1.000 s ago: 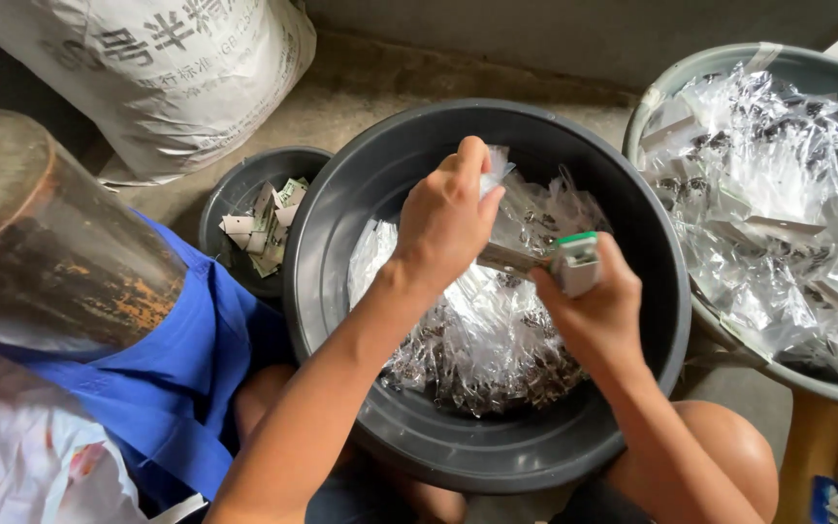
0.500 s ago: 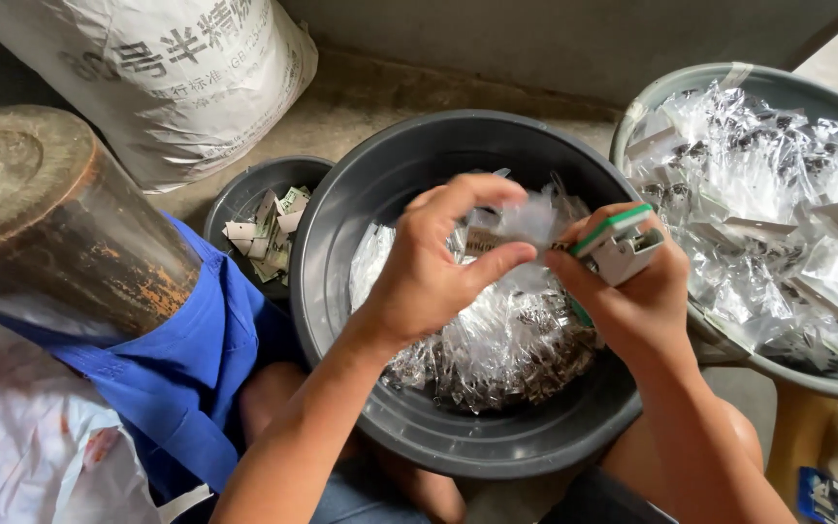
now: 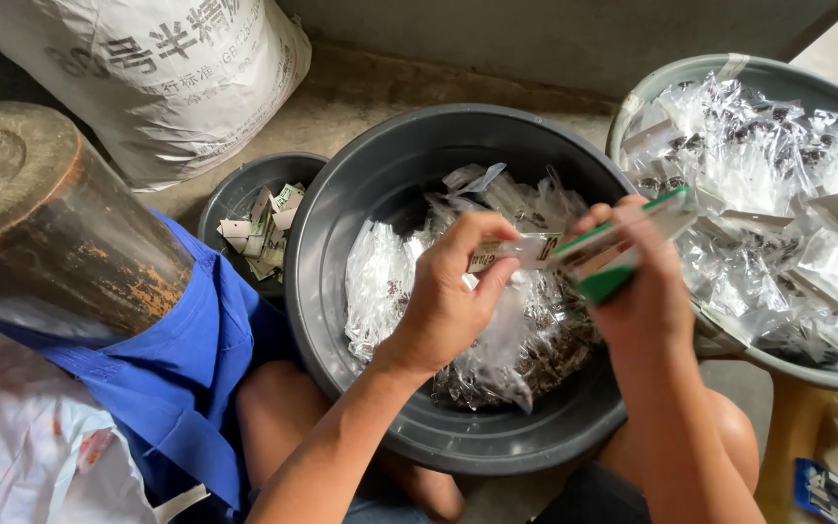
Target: Manually sealing small plastic bags by folding the top and stapling them shut.
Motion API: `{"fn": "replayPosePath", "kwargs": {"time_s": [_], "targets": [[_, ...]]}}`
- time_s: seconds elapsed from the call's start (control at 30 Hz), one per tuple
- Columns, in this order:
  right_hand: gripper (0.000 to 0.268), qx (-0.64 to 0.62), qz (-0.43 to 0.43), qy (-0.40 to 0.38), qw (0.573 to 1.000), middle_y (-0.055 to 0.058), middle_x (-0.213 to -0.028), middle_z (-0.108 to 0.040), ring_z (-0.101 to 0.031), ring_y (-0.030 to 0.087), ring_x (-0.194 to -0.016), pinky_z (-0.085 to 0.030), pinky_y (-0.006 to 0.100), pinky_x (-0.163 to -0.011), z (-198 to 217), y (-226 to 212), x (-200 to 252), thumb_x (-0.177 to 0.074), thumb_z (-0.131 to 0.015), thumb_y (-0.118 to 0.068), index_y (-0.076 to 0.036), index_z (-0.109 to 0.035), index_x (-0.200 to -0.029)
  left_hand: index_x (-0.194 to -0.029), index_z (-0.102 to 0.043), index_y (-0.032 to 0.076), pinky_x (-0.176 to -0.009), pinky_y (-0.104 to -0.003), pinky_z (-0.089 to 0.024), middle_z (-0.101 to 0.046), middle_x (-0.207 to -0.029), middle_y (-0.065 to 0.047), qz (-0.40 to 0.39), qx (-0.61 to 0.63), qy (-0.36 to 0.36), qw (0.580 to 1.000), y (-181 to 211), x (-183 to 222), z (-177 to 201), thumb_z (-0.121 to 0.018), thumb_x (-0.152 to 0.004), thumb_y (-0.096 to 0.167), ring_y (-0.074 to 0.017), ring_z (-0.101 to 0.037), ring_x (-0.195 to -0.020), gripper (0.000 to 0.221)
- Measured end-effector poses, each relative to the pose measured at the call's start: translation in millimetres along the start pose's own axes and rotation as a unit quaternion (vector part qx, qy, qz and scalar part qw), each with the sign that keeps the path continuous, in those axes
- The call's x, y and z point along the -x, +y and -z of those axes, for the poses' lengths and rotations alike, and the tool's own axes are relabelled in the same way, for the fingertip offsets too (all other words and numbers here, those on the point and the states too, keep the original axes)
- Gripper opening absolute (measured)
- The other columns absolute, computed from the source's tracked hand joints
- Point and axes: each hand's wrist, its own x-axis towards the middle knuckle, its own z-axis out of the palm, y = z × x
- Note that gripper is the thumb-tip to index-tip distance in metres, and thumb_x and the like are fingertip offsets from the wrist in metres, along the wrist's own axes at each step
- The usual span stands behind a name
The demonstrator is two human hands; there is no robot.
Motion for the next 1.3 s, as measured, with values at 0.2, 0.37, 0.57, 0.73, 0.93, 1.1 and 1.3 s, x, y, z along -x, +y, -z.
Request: {"fn": "replayPosePath", "kwargs": {"time_s": [0.2, 0.37, 0.57, 0.73, 0.93, 1.1, 1.3], "targets": [[0.039, -0.025, 0.026, 0.079, 0.996, 0.01, -0.093, -0.07, -0.074, 0.021, -0.087, -0.058, 0.032, -0.081, -9, 8, 5, -0.095, -0.076, -0.021, -0.012, -0.056, -0.128, -0.099, -0.063, 0.01, -0.062, -0.034, -0.061, -0.066, -0.083, -0.008, 0.005, -0.087, 0.055, 0.995, -33, 9, -16, -0.079, -0.085, 0.001, -0.0272, -0.071, -0.072, 0.024], [0.034, 0.16, 0.154, 0.013, 0.975, 0.016, -0.08, -0.07, -0.07, 0.015, -0.063, -0.056, 0.021, -0.052, -11, 36, -3, -0.103, -0.064, -0.042, -0.008, -0.063, -0.102, -0.089, -0.065, 0.012, -0.056, -0.029, -0.059, -0.063, -0.078, -0.004, 0.007, -0.111, 0.064, 0.992, -41, 21, -36, -0.084, -0.08, 0.005, -0.0222, -0.069, -0.068, 0.023], [0.043, 0.339, 0.198, 0.046, 0.918, 0.001, -0.064, -0.055, -0.045, 0.009, -0.065, -0.042, 0.024, -0.065, 18, 77, -29, -0.101, -0.076, -0.046, -0.013, -0.064, -0.075, -0.084, -0.065, 0.007, -0.053, -0.03, -0.059, -0.062, -0.071, -0.007, 0.045, -0.099, 0.066, 0.992, -52, 29, -52, -0.088, -0.071, -0.001, -0.0231, -0.069, -0.062, 0.028], [0.033, 0.249, 0.089, 0.044, 0.963, 0.0, -0.063, -0.06, -0.058, 0.008, -0.048, -0.049, 0.024, -0.049, 44, 68, -40, -0.098, -0.08, -0.039, -0.012, -0.065, -0.087, -0.083, -0.067, 0.01, -0.057, -0.028, -0.06, -0.067, -0.07, -0.004, 0.135, -0.001, 0.023, 0.991, -58, 23, -41, -0.086, -0.078, 0.006, -0.0185, -0.073, -0.063, 0.02], [0.029, 0.391, 0.051, -0.059, 0.917, 0.009, -0.089, -0.073, -0.065, 0.011, -0.076, -0.05, 0.027, -0.076, 41, 47, -17, -0.071, -0.091, -0.004, -0.006, -0.073, -0.095, -0.098, -0.069, 0.008, -0.067, -0.026, -0.062, -0.068, -0.082, -0.003, 0.19, 0.122, -0.01, 0.974, -57, -8, -18, -0.091, -0.074, 0.016, -0.0104, -0.07, -0.072, 0.034], [0.023, 0.368, 0.073, -0.008, 0.927, 0.005, -0.085, -0.07, -0.063, 0.01, -0.071, -0.053, 0.022, -0.061, 52, 24, -19, -0.081, -0.086, -0.006, -0.007, -0.073, -0.1, -0.096, -0.059, 0.012, -0.073, -0.028, -0.045, -0.057, -0.085, -0.002, 0.327, -0.076, -0.098, 0.937, -156, 12, 2, -0.083, -0.084, 0.028, -0.0139, -0.053, -0.078, 0.031], [0.017, 0.354, 0.051, 0.057, 0.932, -0.001, -0.089, -0.068, -0.067, 0.01, -0.083, -0.058, 0.025, -0.076, 68, 8, -23, -0.089, -0.083, -0.014, -0.011, -0.07, -0.099, -0.116, -0.044, 0.009, -0.043, -0.019, -0.035, -0.056, -0.072, 0.002, 0.456, -0.259, -0.171, 0.834, -214, 66, -21, -0.063, -0.101, 0.021, -0.0079, -0.046, -0.055, 0.027]]}}
